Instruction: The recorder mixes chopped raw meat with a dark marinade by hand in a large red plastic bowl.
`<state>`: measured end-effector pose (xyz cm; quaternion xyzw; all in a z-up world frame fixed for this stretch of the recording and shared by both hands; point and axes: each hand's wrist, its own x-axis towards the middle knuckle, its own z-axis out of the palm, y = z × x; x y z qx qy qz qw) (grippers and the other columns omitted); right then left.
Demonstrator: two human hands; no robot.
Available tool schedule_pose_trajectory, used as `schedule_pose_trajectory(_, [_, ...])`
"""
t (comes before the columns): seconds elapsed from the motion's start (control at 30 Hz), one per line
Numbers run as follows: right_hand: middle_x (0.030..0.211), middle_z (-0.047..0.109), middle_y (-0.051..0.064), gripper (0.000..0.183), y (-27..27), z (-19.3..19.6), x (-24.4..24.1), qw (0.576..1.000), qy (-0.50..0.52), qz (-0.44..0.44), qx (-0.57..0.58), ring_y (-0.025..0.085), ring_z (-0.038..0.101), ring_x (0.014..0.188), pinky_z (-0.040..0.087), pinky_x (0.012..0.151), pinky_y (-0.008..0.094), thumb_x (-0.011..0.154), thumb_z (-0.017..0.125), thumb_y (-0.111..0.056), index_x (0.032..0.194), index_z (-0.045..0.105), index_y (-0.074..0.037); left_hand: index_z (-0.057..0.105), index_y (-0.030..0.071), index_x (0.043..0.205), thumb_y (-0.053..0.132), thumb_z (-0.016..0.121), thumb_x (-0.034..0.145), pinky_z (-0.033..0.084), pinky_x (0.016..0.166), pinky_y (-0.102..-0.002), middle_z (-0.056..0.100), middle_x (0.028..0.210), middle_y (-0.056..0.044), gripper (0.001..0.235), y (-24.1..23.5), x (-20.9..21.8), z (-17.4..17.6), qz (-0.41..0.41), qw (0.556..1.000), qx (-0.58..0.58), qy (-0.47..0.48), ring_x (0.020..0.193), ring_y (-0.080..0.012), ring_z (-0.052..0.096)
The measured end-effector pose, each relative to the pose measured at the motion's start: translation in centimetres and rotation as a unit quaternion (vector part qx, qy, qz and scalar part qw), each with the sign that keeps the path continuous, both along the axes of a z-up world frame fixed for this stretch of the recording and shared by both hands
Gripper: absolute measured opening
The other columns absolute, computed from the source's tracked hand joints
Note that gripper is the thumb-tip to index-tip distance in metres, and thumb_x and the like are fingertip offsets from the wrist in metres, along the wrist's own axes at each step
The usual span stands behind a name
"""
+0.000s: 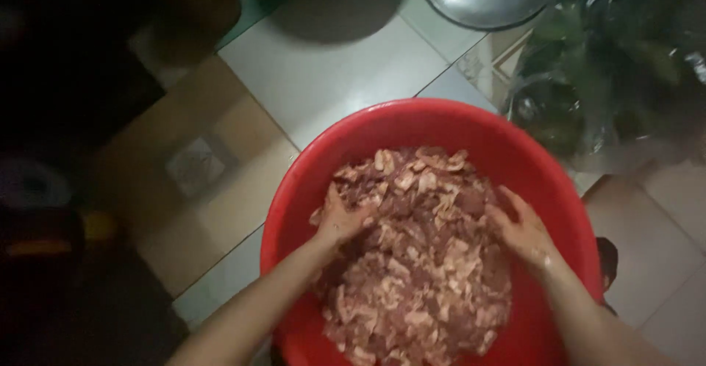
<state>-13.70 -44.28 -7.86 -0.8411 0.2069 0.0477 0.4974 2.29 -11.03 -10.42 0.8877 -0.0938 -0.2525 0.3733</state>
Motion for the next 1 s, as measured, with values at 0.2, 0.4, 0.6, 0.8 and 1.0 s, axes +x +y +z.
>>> schedule_pose_trajectory(0.2, [0.127, 0.065, 0.020, 0.055, 4.5, -2.6, 6.0, 0.877, 0.265, -0.302, 0.262, 0.038, 0.069, 0.092, 0.051, 0.091, 0.061, 0.100, 0.058, -0.049, 0.139, 0.053, -0.010, 0.014, 0.006, 0.161, 0.055, 0.089, 0.062, 0.043, 0.115, -0.043, 0.041, 0.157, -0.022, 0.134, -6.6, 2.8, -1.0, 0.073, 0.987, -0.066, 0.127, 0.143, -0.0331, 0.047])
schedule_pose_trajectory(0.4, [0.136, 0.055, 0.004, 0.058, 2.3, -9.8, 9.6, 0.919, 0.112, -0.075, 0.372, 0.018, 0.058, 0.119, 0.051, 0.095, 0.042, 0.100, 0.068, -0.032, 0.151, 0.051, -0.009, 0.012, 0.003, 0.157, 0.040, 0.096, 0.063, 0.039, 0.116, -0.042, 0.040, 0.154, -0.021, 0.131, -8.9, 3.2, -3.4, -0.045, 0.960, -0.203, 0.185, 0.141, -0.0317, 0.044])
schedule_pose_trajectory(0.6, [0.130, 0.071, 0.017, 0.058, 6.5, -1.4, 7.6, 0.928, 0.006, -0.012, 0.373, 0.032, 0.068, 0.115, 0.061, 0.094, 0.042, 0.085, 0.078, -0.016, 0.138, 0.059, -0.003, 0.061, 0.006, 0.134, 0.030, 0.086, 0.072, 0.054, 0.097, -0.043, 0.072, 0.128, -0.013, 0.071, -6.5, 0.2, -4.1, -0.198, 0.959, -0.186, -0.083, 0.116, -0.0272, 0.067])
schedule_pose_trajectory(0.8, [0.147, 0.055, 0.013, 0.058, 9.2, 2.4, 6.3, 0.932, 0.146, -0.153, 0.295, 0.030, 0.048, 0.135, 0.037, 0.106, 0.061, 0.100, 0.061, -0.059, 0.129, 0.061, -0.009, 0.068, 0.000, 0.119, 0.047, 0.048, 0.103, 0.052, 0.057, -0.041, 0.078, 0.097, -0.022, 0.053, -6.5, -1.6, 10.7, -0.054, 0.974, -0.056, 0.212, 0.069, -0.0251, 0.062])
schedule_pose_trajectory(1.0, [0.131, 0.066, 0.028, 0.070, 4.8, 7.4, 9.6, 0.949, 0.262, 0.178, 0.000, 0.038, 0.060, 0.127, 0.047, 0.113, 0.051, 0.090, 0.050, -0.073, 0.108, 0.070, -0.008, 0.047, 0.018, 0.156, 0.039, 0.057, 0.091, 0.047, 0.090, -0.054, 0.060, 0.128, -0.032, 0.069, -0.9, -0.8, 3.9, -0.088, 0.987, 0.017, 0.132, 0.106, -0.0422, 0.060])
